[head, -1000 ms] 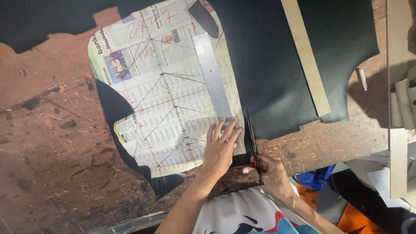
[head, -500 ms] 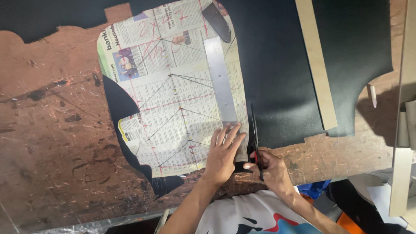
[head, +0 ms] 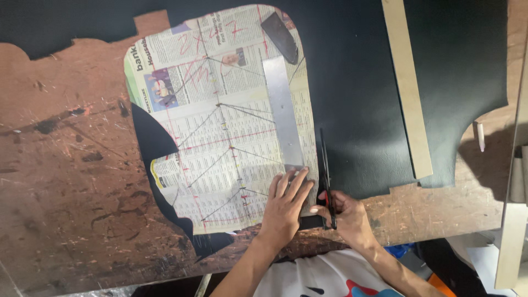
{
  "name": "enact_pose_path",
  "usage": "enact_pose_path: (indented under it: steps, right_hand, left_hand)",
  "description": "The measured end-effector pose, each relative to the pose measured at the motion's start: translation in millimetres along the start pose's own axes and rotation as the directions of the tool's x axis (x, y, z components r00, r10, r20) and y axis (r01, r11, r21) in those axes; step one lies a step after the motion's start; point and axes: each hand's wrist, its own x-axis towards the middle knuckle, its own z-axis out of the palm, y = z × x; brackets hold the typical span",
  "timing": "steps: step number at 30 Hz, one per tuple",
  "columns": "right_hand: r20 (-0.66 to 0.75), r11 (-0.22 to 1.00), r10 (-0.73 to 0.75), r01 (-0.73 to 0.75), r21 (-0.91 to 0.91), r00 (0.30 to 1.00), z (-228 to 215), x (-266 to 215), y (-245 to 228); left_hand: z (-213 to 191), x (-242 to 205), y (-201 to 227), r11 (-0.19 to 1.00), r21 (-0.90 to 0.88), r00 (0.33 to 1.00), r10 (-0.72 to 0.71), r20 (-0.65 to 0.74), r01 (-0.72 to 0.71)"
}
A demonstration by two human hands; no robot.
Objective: The person positions a template made of newspaper onto a piece of black fabric on a workbench, marks the outline with white chalk, and then cuts the fabric along the marked line using shears.
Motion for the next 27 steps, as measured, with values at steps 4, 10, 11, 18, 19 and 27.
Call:
enact_pose_path:
  steps: [4,10,11,18,19,27]
  right_hand:
    - [-0.014,0.997,0.073,-0.074,-0.03,0.997,-1.6,-3.4,-8.4]
    - [0.01,0.999,-0.015,0.015,0.031,1.0,-4.8,14.9,-22.5]
    - [0.026,0.996,-0.056,0.054,0.064,0.998,-5.1,19.5,-25.2]
    - [0.006,0.996,0.081,-0.081,-0.024,0.997,-6.8,21.6,-33.7]
    - [-0.002,0.994,0.095,-0.095,-0.049,0.995,-7.1,26.0,-36.0]
    - [0.008,1.0,0.011,-0.011,-0.017,1.0,-8.1,50.2,-50.4]
  left_hand:
    - [1.9,-1.9,0.0,1.0,-0.002,1.0,-0.023,0.011,0.023]
    - [3.6,-1.5,0.4,0.999,0.026,0.996,-0.048,0.079,0.046]
    - [3.8,-0.5,0.0,0.998,0.044,0.995,-0.051,0.088,0.047]
    - [2.0,2.1,0.8,0.998,0.045,0.995,-0.056,0.084,0.053]
    - [1.4,3.4,0.7,0.997,0.056,0.994,-0.059,0.091,0.054]
    - [-4.4,9.0,4.0,0.995,0.075,0.99,-0.071,0.119,0.062]
